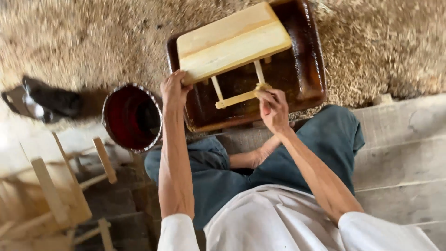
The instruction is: Applying a liquid finish to a small wooden stand using a brush in a workshop environment.
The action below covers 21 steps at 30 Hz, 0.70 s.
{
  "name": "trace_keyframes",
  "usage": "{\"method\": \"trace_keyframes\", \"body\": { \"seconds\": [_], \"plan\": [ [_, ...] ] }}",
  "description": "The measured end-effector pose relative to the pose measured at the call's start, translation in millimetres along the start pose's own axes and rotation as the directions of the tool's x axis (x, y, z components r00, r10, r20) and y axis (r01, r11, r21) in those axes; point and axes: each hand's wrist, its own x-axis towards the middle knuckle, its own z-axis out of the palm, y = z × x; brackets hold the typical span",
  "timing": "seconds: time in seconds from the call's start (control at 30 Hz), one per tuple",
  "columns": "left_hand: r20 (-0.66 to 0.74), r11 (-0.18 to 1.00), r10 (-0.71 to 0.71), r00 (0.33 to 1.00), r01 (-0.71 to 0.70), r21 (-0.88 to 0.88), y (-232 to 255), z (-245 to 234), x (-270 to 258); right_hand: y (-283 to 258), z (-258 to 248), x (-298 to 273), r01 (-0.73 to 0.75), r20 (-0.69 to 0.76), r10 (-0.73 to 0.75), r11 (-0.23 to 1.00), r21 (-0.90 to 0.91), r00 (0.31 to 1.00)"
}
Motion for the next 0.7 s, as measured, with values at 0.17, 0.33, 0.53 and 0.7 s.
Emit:
{"method": "trace_keyframes", "body": {
  "seconds": [0.17, 0.33, 0.53, 0.7],
  "plan": [
    [0.019, 0.995, -0.06, 0.998, 0.061, -0.085, 5, 34, -30, -25, 19, -5, 0.214, -0.013, -0.214, 0.973, 0.088, 0.977],
    [0.068, 0.98, -0.066, 0.995, 0.078, -0.184, 5, 74, -65, -97, -8, 15, 0.229, 0.177, -0.245, 0.968, 0.107, 0.953],
    [0.112, 0.977, -0.069, 0.991, 0.09, -0.193, 21, 97, -107, -93, -30, 17, 0.444, 0.328, -0.42, 0.896, 0.001, 0.846],
    [0.249, 0.987, -0.144, 0.958, 0.158, -0.035, 54, 96, -131, -129, -47, 35, 0.372, 0.493, -0.356, 0.926, 0.071, 0.794]
  ]
}}
